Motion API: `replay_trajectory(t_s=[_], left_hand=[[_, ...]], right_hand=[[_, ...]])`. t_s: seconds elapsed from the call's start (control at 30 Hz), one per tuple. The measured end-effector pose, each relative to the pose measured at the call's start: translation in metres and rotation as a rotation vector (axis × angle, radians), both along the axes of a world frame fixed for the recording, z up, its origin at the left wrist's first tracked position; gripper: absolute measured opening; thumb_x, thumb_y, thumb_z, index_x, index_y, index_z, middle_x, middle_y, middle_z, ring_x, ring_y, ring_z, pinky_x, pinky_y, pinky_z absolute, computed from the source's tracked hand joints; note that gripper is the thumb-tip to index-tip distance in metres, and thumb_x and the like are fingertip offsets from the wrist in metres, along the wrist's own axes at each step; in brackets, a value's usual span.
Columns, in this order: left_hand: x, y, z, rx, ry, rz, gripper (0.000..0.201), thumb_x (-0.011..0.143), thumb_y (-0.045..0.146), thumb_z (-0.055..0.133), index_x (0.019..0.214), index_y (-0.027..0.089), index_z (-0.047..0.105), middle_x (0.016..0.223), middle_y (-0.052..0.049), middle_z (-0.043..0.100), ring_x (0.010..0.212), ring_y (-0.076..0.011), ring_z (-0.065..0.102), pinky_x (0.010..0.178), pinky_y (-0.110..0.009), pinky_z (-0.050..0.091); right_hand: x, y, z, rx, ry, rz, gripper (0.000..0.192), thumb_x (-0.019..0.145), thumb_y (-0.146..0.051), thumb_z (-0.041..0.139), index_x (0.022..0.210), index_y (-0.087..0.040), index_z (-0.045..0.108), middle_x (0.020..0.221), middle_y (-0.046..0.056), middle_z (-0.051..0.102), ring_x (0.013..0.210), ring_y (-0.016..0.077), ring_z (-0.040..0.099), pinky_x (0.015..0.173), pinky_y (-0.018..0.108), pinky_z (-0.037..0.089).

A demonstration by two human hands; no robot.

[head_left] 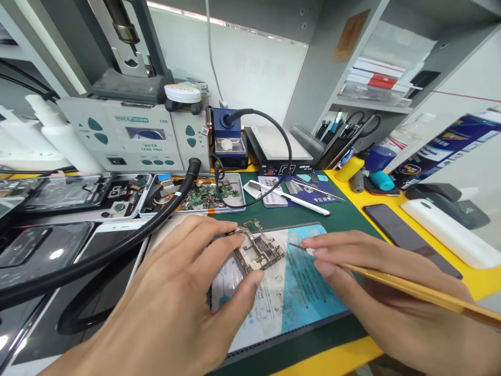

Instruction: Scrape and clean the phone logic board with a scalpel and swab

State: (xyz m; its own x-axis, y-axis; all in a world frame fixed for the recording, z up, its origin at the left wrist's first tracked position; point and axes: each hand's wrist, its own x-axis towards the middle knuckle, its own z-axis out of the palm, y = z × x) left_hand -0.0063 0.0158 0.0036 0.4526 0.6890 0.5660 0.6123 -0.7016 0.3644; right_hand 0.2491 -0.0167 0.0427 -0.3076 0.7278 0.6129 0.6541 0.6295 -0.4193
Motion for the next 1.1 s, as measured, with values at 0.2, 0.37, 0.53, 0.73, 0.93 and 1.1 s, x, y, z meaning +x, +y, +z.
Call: replay_trajectory(t_s=[0.2,0.37,0.53,0.73,0.93,1.1], left_hand=[[-0.001,0.004,-0.002,0.043,0.097,0.052,0.031,0.099,0.037,0.063,0.123,0.018,0.066,0.123,-0.012,0.066,0.114,-0.0325,0.065,0.096,-0.053,0.057],[-0.001,0.001,-0.003,0.036,0.12,0.061,0.037,0.099,0.04,0.061,0.127,0.017,0.065,0.126,-0.014,0.063,0.115,-0.0341,0.065,0.094,-0.055,0.058],[-0.001,0.0,-0.004,0.012,0.134,0.052,0.038,0.098,0.041,0.063,0.129,0.019,0.064,0.127,-0.013,0.062,0.116,-0.0336,0.064,0.095,-0.054,0.058],[0.0,-0.003,0.001,0.011,0.136,0.041,0.038,0.097,0.038,0.062,0.13,0.02,0.064,0.134,-0.015,0.058,0.123,-0.0362,0.061,0.095,-0.06,0.058],[0.01,-0.009,0.005,0.054,0.178,-0.117,0.038,0.091,0.035,0.067,0.127,0.023,0.073,0.147,-0.015,0.056,0.143,-0.0399,0.046,0.115,-0.069,0.046],[0.013,-0.011,-0.002,0.097,0.209,-0.125,0.049,0.088,0.047,0.067,0.131,0.024,0.072,0.152,-0.013,0.056,0.147,-0.0396,0.042,0.125,-0.072,0.029]], right_hand=[[0.001,-0.001,-0.001,-0.034,0.025,0.008,0.025,0.088,0.001,0.069,0.1,-0.019,0.079,0.1,0.003,0.085,0.095,0.0132,0.081,0.089,0.015,0.064],[0.002,-0.001,0.0,-0.027,-0.003,0.027,0.025,0.087,0.001,0.068,0.1,-0.018,0.079,0.098,0.004,0.085,0.095,0.0131,0.081,0.09,0.013,0.063],[0.0,0.001,0.002,-0.021,-0.03,0.043,0.024,0.086,0.0,0.067,0.099,-0.017,0.079,0.097,0.005,0.085,0.093,0.0118,0.081,0.094,0.01,0.06],[-0.001,0.0,-0.001,-0.009,-0.018,-0.014,0.022,0.088,-0.002,0.067,0.098,-0.019,0.078,0.096,0.003,0.085,0.091,0.011,0.081,0.092,0.009,0.06],[0.001,-0.001,0.002,-0.005,-0.052,0.021,0.022,0.087,-0.001,0.066,0.097,-0.016,0.078,0.096,0.004,0.085,0.094,0.0099,0.08,0.096,0.007,0.057],[-0.001,0.001,0.003,-0.008,-0.01,0.01,0.023,0.087,0.0,0.066,0.099,-0.016,0.079,0.097,0.004,0.085,0.094,0.0102,0.08,0.095,0.008,0.058]])
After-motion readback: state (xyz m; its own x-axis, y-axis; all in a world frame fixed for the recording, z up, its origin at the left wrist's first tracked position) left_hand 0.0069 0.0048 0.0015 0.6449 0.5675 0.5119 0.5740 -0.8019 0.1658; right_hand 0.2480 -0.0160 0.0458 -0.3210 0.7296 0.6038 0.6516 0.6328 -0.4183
